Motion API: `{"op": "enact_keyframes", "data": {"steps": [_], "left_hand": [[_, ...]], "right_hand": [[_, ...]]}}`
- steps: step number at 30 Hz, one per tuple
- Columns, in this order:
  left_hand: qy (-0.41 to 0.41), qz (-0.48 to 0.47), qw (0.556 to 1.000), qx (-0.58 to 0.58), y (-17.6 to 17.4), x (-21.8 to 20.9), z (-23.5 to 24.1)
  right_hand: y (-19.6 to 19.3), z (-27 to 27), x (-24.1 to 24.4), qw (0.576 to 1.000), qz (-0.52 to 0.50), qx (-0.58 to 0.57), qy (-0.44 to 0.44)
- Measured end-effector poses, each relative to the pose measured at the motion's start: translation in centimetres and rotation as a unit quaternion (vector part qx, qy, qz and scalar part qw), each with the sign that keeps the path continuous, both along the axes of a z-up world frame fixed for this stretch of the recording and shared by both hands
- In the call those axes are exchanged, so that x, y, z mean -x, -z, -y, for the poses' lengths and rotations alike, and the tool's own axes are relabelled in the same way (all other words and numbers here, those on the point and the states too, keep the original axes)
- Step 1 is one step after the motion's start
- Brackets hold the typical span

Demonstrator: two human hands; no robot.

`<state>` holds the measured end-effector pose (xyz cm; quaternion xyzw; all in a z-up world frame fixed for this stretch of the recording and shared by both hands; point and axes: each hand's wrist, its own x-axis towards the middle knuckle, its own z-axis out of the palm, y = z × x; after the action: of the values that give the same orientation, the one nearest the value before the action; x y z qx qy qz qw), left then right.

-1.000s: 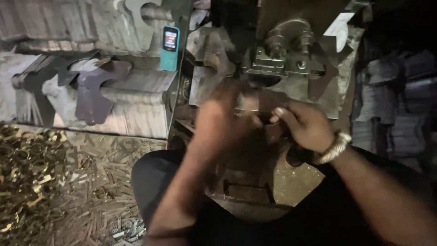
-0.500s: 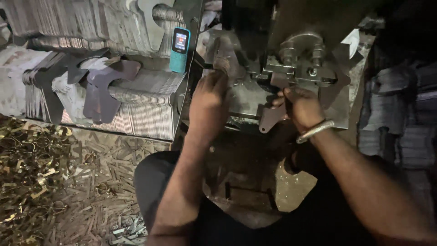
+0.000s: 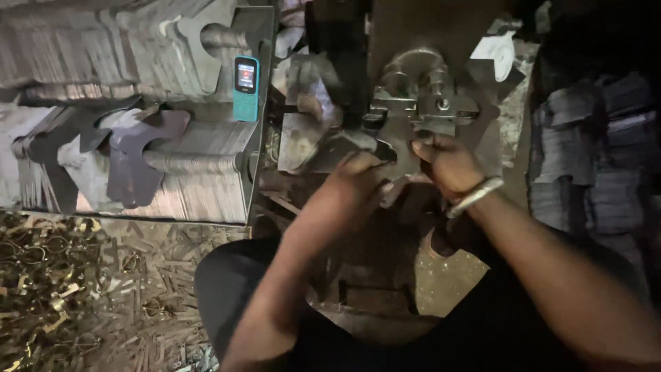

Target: The recorder is placing flat metal pieces into a stamping machine to process them into parts.

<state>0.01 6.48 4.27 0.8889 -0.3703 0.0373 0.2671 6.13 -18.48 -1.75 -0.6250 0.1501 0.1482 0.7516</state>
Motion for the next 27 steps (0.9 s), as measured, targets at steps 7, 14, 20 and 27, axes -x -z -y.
{"op": "enact_keyframes", "data": {"steps": [7,14,20,27], "left_hand": [[-0.116,0.080,0.983,0.120,4.2,0.4,4.7],[-0.116,0.158,0.976,0.092,5.6,0.1,5.8],[-0.119,0.178,0.975,0.063,5.1,0.0,5.9],[-0.114,0.209,0.971,0.031,4.6,0.3,5.7]], "right_hand": [[-4.5,7.9,3.6,0.832,0.202,0.514,-0.041],[-3.2,11.3,-2.1,0.878,0.116,0.461,0.060],[1.2,12.4,-6.0,0.741,0.278,0.611,0.026],[-1.7,7.9,-2.5,0.769,0.326,0.548,0.033]]}}
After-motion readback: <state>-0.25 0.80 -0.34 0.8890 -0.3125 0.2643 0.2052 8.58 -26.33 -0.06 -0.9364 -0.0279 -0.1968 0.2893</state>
